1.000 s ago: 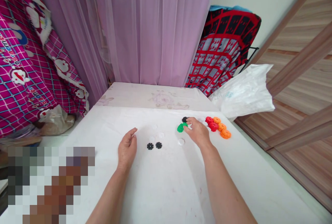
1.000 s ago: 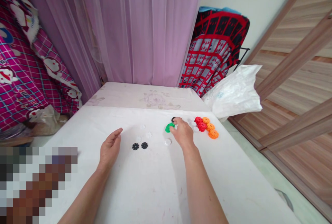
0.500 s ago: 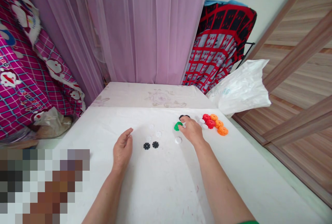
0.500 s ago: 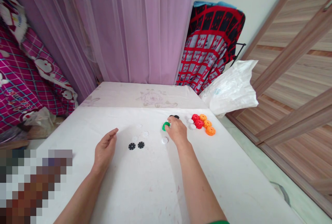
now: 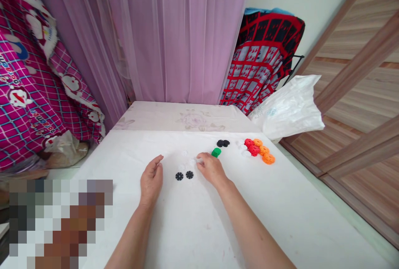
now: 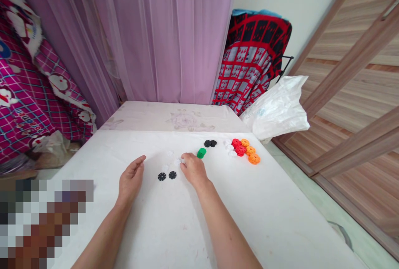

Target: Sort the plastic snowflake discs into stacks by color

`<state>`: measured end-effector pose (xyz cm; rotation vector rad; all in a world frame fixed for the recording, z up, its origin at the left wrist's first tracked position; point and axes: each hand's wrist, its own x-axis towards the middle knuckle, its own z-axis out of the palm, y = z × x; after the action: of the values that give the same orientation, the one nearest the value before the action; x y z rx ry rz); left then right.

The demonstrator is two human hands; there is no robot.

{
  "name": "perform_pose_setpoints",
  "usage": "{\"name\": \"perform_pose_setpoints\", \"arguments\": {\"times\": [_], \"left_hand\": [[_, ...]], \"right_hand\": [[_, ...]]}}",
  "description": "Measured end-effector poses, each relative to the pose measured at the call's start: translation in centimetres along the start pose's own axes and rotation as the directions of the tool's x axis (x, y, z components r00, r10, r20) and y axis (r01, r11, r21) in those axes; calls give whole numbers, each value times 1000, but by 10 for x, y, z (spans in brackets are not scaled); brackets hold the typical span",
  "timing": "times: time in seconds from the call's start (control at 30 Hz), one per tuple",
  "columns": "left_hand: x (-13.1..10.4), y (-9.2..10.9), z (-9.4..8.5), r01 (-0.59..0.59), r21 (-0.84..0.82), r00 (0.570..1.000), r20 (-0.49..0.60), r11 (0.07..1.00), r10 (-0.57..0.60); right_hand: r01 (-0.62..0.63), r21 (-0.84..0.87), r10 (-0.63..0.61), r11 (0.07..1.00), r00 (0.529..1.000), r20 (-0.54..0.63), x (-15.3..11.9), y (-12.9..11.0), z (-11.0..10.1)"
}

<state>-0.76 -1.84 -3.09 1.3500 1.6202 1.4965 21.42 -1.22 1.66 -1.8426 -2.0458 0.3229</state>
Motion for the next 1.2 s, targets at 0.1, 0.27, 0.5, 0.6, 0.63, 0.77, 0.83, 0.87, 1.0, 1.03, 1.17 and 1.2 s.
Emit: {"name": "perform_pose_setpoints", "arguments": {"times": [0.1,0.27,0.5,0.6,0.63,0.77,0.83,0.87,1.0,1.03,1.17,1.2], "left_hand": [[0,1,0,4,0,1000,1,1000,-4],[-1,2,0,-6,7,1000,11,1000,6],[0,0,0,-8,21,1000,8,1000,8],[0,1,-1,-9,32,1000,11,999,8],[0,1,-1,-7,34,1000,11,999,7],[1,1,-2,-6,41,1000,26,999,5],[1,1,-3,-9,46,1000,26,999,8],[1,1,-3,-12,47,1000,27,999,11],[1,2,-4,-6,55,1000,29,998,5],[1,2,-4,-2,57,1000,28,998,0],[1,2,-3,5,58,1000,25,998,-7],[1,1,-3,7,56,1000,26,998,-8]], "right_hand": [[21,-33,-20,999,999,42,3,-11,6],[8,-94,-2,996,998,64,9,-23,13],[-126,114,134,985,989,-67,-7,20,-11],[-195,160,216,968,968,-127,-19,48,-32],[-216,161,238,963,962,-132,-22,54,-37],[-224,114,234,968,968,-85,-26,62,-40],[-177,74,181,981,982,-56,-24,59,-34],[-157,55,160,986,986,-46,-24,57,-31],[-136,-5,136,991,991,-7,-23,51,-25],[-134,-14,134,991,991,3,-23,51,-25],[-120,-6,120,993,992,30,-24,52,-26],[-120,3,120,993,992,27,-24,54,-27]]}}
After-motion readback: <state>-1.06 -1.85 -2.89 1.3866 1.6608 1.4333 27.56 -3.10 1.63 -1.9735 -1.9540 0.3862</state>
